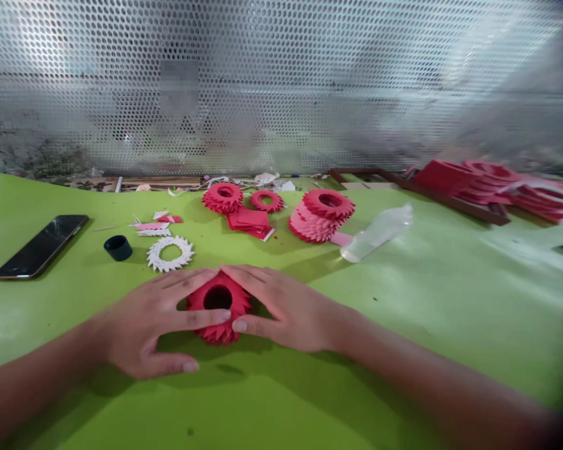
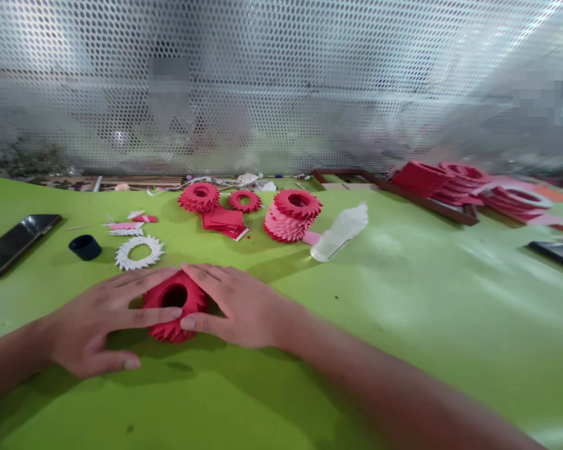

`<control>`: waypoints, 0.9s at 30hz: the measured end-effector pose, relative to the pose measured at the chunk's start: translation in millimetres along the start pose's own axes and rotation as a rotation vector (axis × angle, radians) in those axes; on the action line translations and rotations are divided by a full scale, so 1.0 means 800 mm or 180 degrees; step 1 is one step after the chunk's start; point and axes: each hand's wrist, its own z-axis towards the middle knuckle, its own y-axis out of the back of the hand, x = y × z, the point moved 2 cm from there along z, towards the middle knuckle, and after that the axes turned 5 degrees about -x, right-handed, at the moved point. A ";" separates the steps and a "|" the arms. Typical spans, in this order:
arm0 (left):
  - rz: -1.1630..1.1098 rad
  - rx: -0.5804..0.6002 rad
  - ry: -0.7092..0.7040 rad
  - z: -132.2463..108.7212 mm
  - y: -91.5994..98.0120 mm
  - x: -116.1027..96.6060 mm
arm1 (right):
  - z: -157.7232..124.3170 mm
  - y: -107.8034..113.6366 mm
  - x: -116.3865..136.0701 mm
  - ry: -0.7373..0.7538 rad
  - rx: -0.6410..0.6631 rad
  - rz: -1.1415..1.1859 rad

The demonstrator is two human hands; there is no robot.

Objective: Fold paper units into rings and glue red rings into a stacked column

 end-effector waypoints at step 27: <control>-0.0797 -0.0957 0.0627 0.016 -0.007 -0.002 | 0.000 0.002 0.010 -0.0710 -0.0339 0.0451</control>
